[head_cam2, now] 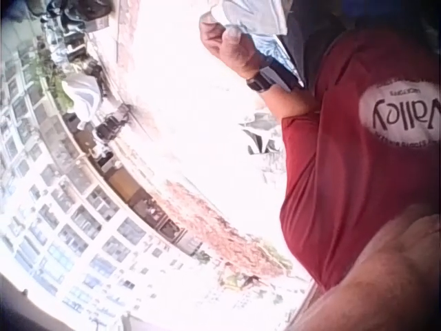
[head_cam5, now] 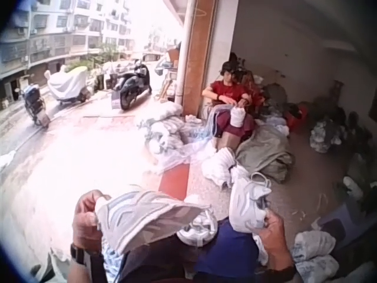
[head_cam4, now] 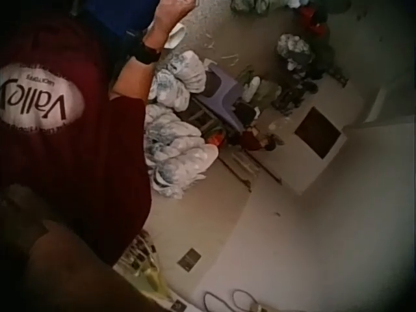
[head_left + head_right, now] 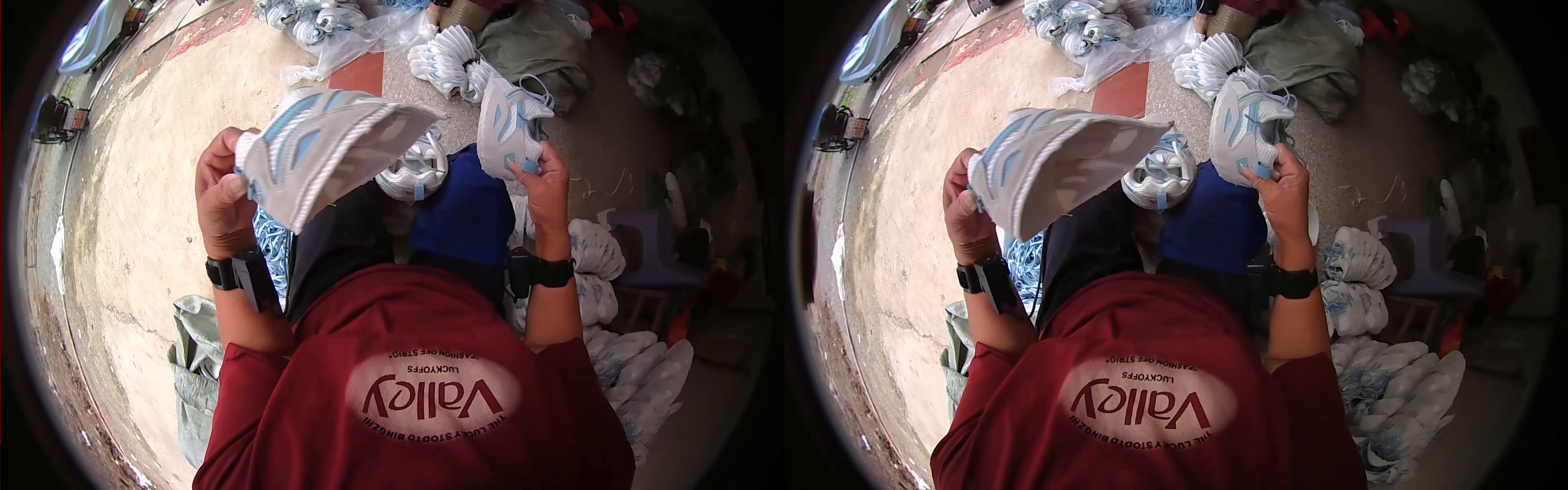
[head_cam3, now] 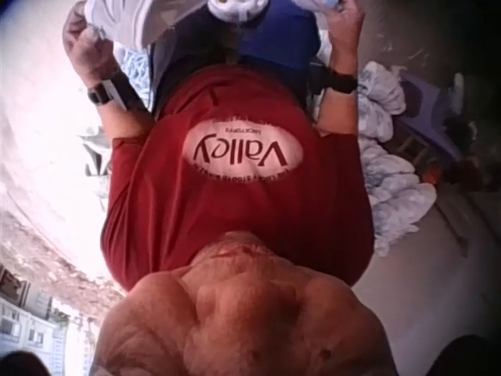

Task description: Lacing a white sneaker by hand with a blue shoelace.

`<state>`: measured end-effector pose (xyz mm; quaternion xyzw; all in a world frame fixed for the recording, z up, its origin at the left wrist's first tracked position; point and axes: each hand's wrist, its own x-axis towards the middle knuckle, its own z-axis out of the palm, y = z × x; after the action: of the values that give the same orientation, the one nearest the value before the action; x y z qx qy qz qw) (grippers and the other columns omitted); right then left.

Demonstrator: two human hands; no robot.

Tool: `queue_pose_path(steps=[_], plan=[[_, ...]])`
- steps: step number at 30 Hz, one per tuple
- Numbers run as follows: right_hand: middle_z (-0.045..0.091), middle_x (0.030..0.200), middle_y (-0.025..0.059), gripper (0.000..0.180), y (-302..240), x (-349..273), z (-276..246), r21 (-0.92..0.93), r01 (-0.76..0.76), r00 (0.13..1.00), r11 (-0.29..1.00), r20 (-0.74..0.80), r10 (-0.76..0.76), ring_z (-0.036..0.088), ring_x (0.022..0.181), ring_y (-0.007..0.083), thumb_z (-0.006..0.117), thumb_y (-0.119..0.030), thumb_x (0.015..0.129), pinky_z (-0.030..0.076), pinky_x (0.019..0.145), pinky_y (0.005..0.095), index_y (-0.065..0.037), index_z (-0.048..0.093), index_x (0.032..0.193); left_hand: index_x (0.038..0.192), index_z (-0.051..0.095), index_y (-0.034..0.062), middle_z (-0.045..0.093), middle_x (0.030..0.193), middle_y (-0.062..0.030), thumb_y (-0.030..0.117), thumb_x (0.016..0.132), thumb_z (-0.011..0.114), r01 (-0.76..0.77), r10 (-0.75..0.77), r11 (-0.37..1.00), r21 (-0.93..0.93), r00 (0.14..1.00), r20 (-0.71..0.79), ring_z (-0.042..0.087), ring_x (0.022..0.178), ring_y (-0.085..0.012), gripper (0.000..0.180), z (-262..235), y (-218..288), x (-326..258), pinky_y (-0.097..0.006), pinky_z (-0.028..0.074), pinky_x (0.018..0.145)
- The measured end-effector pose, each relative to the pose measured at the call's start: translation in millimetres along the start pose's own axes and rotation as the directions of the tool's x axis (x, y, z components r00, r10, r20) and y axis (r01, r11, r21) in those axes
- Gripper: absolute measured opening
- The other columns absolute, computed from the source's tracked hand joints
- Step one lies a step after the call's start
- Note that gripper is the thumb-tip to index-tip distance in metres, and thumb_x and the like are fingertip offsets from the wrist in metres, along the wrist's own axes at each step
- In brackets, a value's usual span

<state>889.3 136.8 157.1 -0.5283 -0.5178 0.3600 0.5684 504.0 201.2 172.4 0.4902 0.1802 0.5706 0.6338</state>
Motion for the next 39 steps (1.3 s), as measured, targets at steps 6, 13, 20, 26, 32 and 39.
queue_pose_path(steps=[6, 13, 20, 26, 32, 39], plan=[[0.06, 0.086, 0.0165, 0.021, 20, 4, 67, -0.521, 0.35, 0.865, 0.778, 0.499, -0.055, 0.058, 0.08, 0.0333, 0.059, 0.002, 0.069, 0.046, 0.074, 0.0378, 0.0, 0.052, 0.088, 0.118, 0.042, -0.0036, 0.048, 0.117, -0.0148, 0.017, 0.072, 0.067, -0.298, 0.227, 0.854, -0.425, 0.951, -0.21, 0.045, 0.103, -0.023, 0.055, -64, -19, -35, -0.043, 0.025, 0.103], [0.057, 0.089, 0.0204, 0.016, 77, -1, 115, -0.66, 0.527, 0.772, 0.536, 0.635, 0.023, 0.054, 0.088, 0.0372, 0.055, 0.004, 0.065, 0.044, 0.077, 0.0424, -0.001, 0.052, 0.08, 0.104, 0.052, -0.0028, 0.06, 0.104, -0.0109, 0.012, 0.071, 0.074, -0.079, 0.051, 0.973, -0.218, 0.99, -0.133, 0.059, 0.092, -0.0207, 0.042, -2, -41, -11, -0.031, 0.046, 0.085], [0.064, 0.081, 0.0046, 0.005, 67, -4, 62, 0.033, -0.055, 0.995, 0.998, -0.08, 0.058, 0.055, 0.07, 0.0091, 0.056, -0.005, 0.084, 0.045, 0.066, 0.0255, 0.0, 0.057, 0.082, 0.087, 0.053, 0.0025, 0.059, 0.085, -0.0086, 0.007, 0.065, 0.073, -0.208, -0.104, 0.666, 0.717, 0.925, 0.365, 0.057, 0.076, -0.0241, 0.029, 70, -64, 7, -0.031, 0.045, 0.07], [0.057, 0.098, 0.0195, 0.039, 63, 25, 69, -0.412, 0.041, 0.99, 0.91, -0.107, -0.092, 0.054, 0.093, 0.0345, 0.055, -0.03, 0.087, 0.041, 0.084, 0.0382, 0.006, 0.05, 0.1, 0.08, 0.05, 0.0038, 0.053, 0.077, -0.0112, 0.01, 0.07, 0.06, -0.491, -0.204, 0.413, 0.767, 0.771, 0.603, 0.056, 0.074, -0.0308, 0.015, 80, -144, 2, -0.039, 0.047, 0.064], [0.039, 0.12, 0.0358, 0.064, 81, 27, 97, -0.574, 0.1, 0.994, 0.813, 0.09, -0.059, 0.038, 0.115, 0.0458, 0.057, -0.037, 0.083, 0.031, 0.098, 0.0426, 0.012, 0.039, 0.119, 0.095, 0.053, 0.0027, 0.057, 0.097, -0.0145, 0.016, 0.077, 0.062, -0.361, -0.133, 0.519, 0.775, 0.861, 0.49, 0.057, 0.089, -0.0291, 0.025, 78, -120, 9, -0.034, 0.048, 0.072], [0.03, 0.13, 0.0358, 0.062, 97, 7, 93, -0.587, 0.067, 0.987, 0.807, 0.157, 0.032, 0.027, 0.125, 0.045, 0.048, -0.03, 0.09, 0.022, 0.105, 0.0422, 0.014, 0.027, 0.129, 0.117, 0.043, -0.0036, 0.043, 0.12, -0.0277, 0.023, 0.083, 0.055, 0.016, 0.098, 0.34, 0.94, 0.994, -0.052, 0.039, 0.115, -0.042, 0.045, 81, -188, 23, -0.044, 0.03, 0.099]])
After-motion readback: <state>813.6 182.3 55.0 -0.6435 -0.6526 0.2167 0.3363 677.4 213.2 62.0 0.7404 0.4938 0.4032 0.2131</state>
